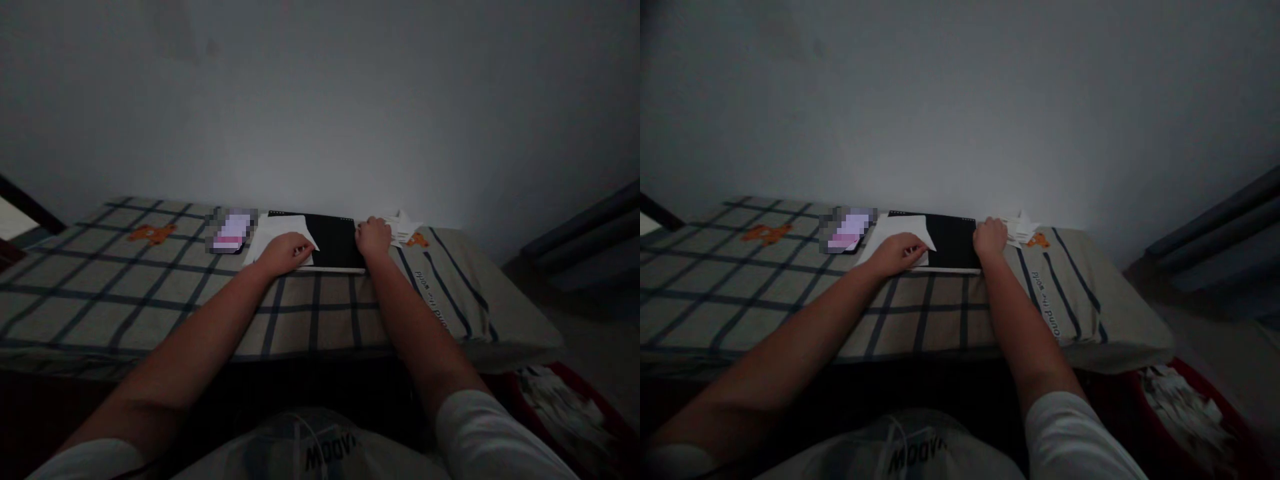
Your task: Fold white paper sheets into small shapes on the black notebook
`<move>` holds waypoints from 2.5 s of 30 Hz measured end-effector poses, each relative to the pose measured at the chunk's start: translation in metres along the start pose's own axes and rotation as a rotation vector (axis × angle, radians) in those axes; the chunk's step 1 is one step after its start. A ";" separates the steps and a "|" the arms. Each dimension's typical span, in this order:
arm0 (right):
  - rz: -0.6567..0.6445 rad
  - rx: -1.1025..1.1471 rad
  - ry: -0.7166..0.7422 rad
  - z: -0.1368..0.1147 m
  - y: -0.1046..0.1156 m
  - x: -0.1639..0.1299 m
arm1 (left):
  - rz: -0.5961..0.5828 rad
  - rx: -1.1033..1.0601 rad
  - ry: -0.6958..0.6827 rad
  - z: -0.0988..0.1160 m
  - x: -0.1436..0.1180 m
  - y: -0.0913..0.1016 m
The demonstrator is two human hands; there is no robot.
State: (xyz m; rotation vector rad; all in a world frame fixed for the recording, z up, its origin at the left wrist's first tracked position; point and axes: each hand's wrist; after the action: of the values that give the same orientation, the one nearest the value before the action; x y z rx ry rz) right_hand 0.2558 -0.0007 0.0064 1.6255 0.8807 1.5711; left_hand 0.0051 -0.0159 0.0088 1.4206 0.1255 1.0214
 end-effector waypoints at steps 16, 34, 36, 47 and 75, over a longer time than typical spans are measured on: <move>-0.340 0.161 0.549 -0.068 0.014 -0.032 | -0.231 0.336 0.098 0.001 -0.051 0.009; -0.291 0.200 0.396 -0.069 0.033 -0.072 | -0.218 0.364 0.348 0.024 -0.048 0.017; -0.327 0.184 0.399 -0.071 0.031 -0.073 | -0.185 0.357 0.402 0.025 -0.050 0.016; -0.392 0.082 0.472 -0.077 0.044 -0.070 | 0.054 0.290 0.451 0.022 -0.057 0.012; -0.344 0.161 0.146 -0.080 0.055 -0.076 | 0.445 0.131 0.419 0.021 -0.066 0.031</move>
State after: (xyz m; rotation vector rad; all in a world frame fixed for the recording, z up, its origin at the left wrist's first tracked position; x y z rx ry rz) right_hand 0.1737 -0.0918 0.0150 1.3857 1.3185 1.4165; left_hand -0.0364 -0.0795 0.0074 1.3629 0.1887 1.7009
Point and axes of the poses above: each hand's wrist, its own x-axis towards the middle knuckle, its own y-axis out of the back of the hand, z = x × y, and after that the axes turned 1 degree about z, right-handed
